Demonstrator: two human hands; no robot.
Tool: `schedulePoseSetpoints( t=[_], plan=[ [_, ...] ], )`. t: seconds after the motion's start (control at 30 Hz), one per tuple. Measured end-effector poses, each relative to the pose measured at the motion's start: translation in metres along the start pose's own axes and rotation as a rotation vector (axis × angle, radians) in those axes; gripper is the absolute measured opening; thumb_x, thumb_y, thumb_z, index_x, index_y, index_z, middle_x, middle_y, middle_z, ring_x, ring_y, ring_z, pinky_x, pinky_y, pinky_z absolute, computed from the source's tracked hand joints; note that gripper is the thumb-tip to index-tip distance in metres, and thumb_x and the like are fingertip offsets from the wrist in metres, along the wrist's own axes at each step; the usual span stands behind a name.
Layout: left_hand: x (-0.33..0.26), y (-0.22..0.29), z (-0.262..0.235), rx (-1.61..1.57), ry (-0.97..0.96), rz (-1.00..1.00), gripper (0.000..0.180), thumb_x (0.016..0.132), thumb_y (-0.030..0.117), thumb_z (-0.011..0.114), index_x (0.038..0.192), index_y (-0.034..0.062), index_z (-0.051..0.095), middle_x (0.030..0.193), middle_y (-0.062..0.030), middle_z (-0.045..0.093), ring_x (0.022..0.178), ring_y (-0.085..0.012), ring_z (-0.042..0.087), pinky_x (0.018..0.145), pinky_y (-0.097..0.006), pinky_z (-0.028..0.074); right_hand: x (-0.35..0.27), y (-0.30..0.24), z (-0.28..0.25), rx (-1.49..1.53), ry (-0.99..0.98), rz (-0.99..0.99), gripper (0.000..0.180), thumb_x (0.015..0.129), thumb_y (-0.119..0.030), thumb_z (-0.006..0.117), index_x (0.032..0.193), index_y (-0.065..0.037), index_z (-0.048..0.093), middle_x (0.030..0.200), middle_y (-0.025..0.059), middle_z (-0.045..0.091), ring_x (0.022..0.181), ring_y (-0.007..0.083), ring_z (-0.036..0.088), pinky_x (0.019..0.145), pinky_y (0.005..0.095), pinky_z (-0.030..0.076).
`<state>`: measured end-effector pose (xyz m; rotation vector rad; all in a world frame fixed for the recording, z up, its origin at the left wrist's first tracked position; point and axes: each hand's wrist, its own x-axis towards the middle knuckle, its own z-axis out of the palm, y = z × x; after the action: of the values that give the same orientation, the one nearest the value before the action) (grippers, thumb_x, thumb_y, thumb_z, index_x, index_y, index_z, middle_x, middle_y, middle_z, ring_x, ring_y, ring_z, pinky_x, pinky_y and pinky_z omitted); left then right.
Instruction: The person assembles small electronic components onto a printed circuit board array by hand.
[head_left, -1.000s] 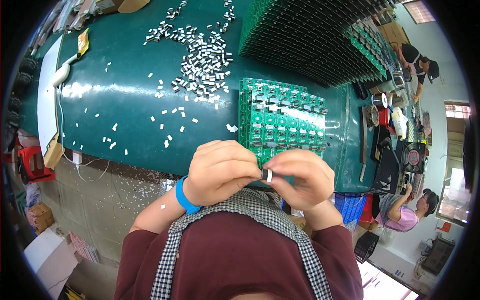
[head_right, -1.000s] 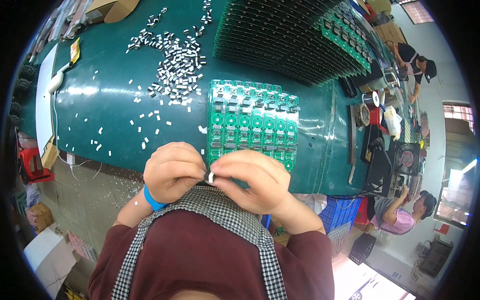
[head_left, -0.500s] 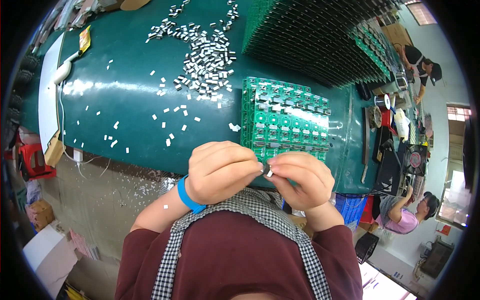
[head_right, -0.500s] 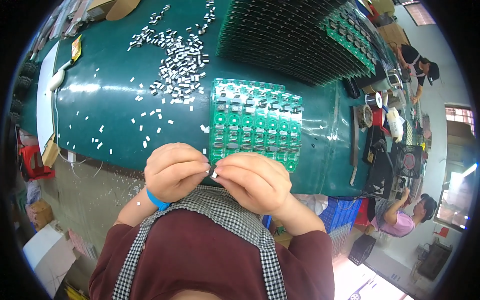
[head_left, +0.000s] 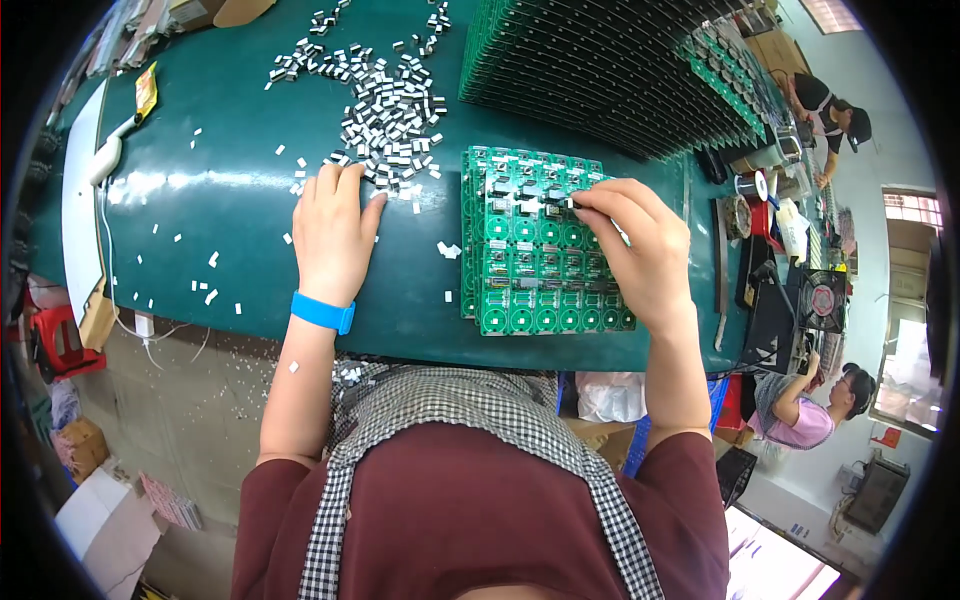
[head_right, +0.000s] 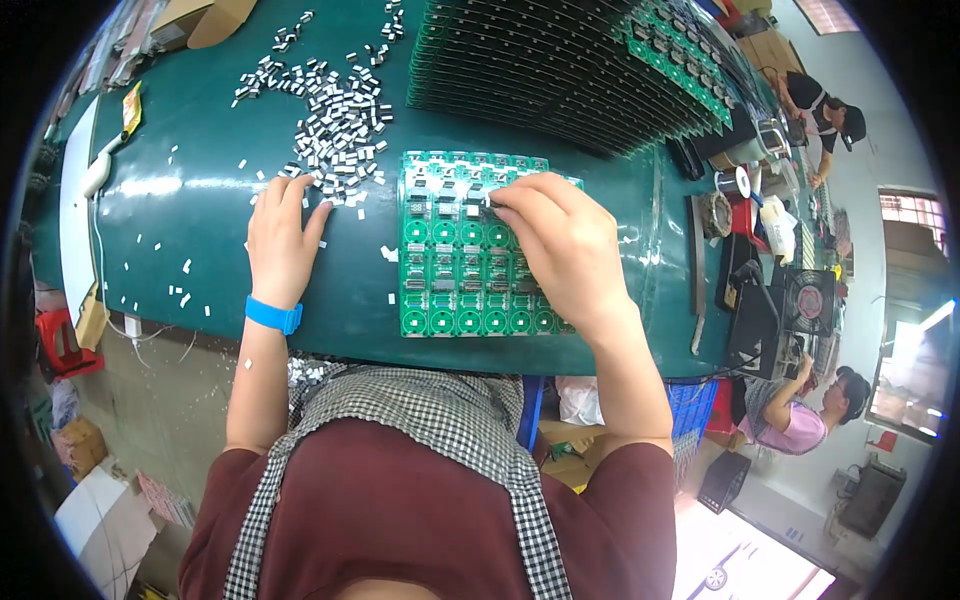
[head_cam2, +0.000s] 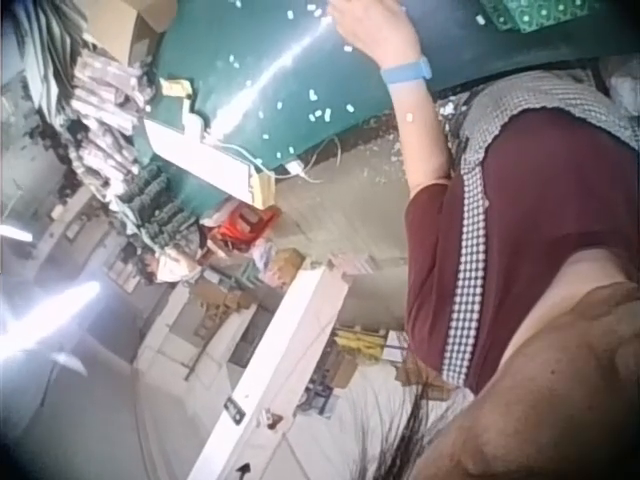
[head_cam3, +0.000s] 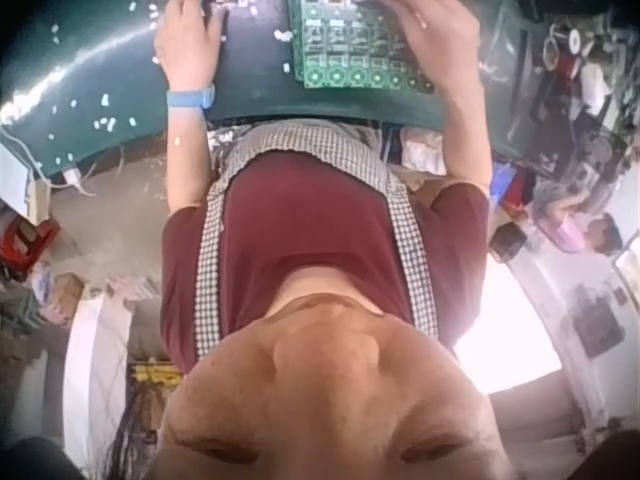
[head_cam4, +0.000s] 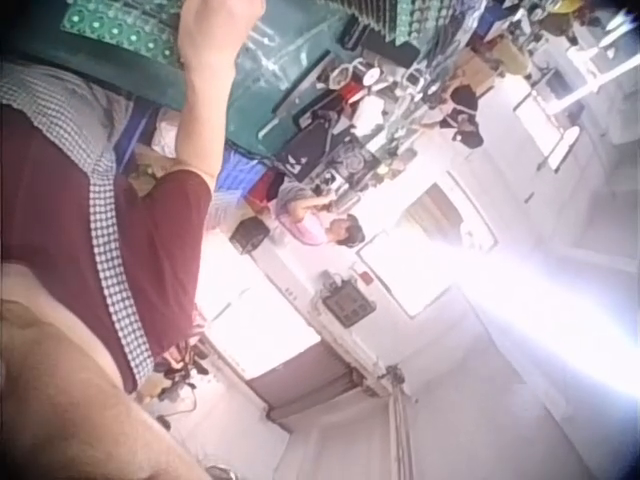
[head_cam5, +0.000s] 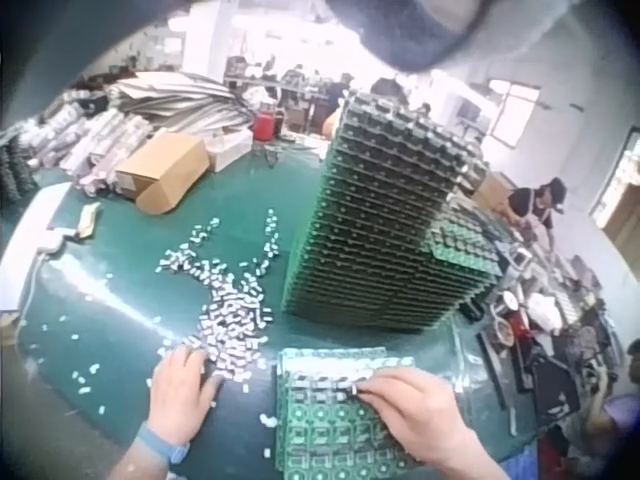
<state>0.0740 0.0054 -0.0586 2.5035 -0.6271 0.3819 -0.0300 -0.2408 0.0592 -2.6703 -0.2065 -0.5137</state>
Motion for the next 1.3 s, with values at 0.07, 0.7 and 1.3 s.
schedulePoseSetpoints(
  t=[0.07,0.7,1.3],
  plan=[
    [0.003,0.007,-0.003,0.026,-0.055,0.010,0.025,0.077,0.011,0.068,0.100,0.0048,0.059,0.091,-0.0095,0.055,0.088,-0.0269,0.056,0.073,-0.038,0.045,0.001,0.001,-0.004,-0.017,-0.018,-0.024,0.015,0.074,0.001,0.068,0.089,-0.002,0.067,0.086,0.0102,0.064,0.077,0.0242,0.064,0.068,0.0303,0.051],
    [0.004,0.008,0.008,-0.138,-0.091,0.101,0.013,0.074,0.010,0.069,0.084,0.0074,0.060,0.085,-0.0053,0.054,0.084,-0.0249,0.054,0.076,-0.039,0.042,-0.003,0.012,-0.008,-0.061,-0.107,-0.102,0.016,0.074,0.000,0.066,0.089,-0.004,0.065,0.085,0.0074,0.062,0.076,0.0253,0.063,0.065,0.0337,0.051],
    [0.000,0.017,-0.027,-1.068,-0.157,-0.286,0.035,0.079,-0.008,0.062,0.114,-0.0021,0.060,0.098,-0.0091,0.065,0.092,-0.0154,0.062,0.082,-0.026,0.050,-0.015,-0.006,0.000,-0.188,0.006,-0.101,0.025,0.072,0.002,0.069,0.097,-0.003,0.067,0.088,0.0095,0.064,0.074,0.0229,0.064,0.064,0.0295,0.052]
  ],
)
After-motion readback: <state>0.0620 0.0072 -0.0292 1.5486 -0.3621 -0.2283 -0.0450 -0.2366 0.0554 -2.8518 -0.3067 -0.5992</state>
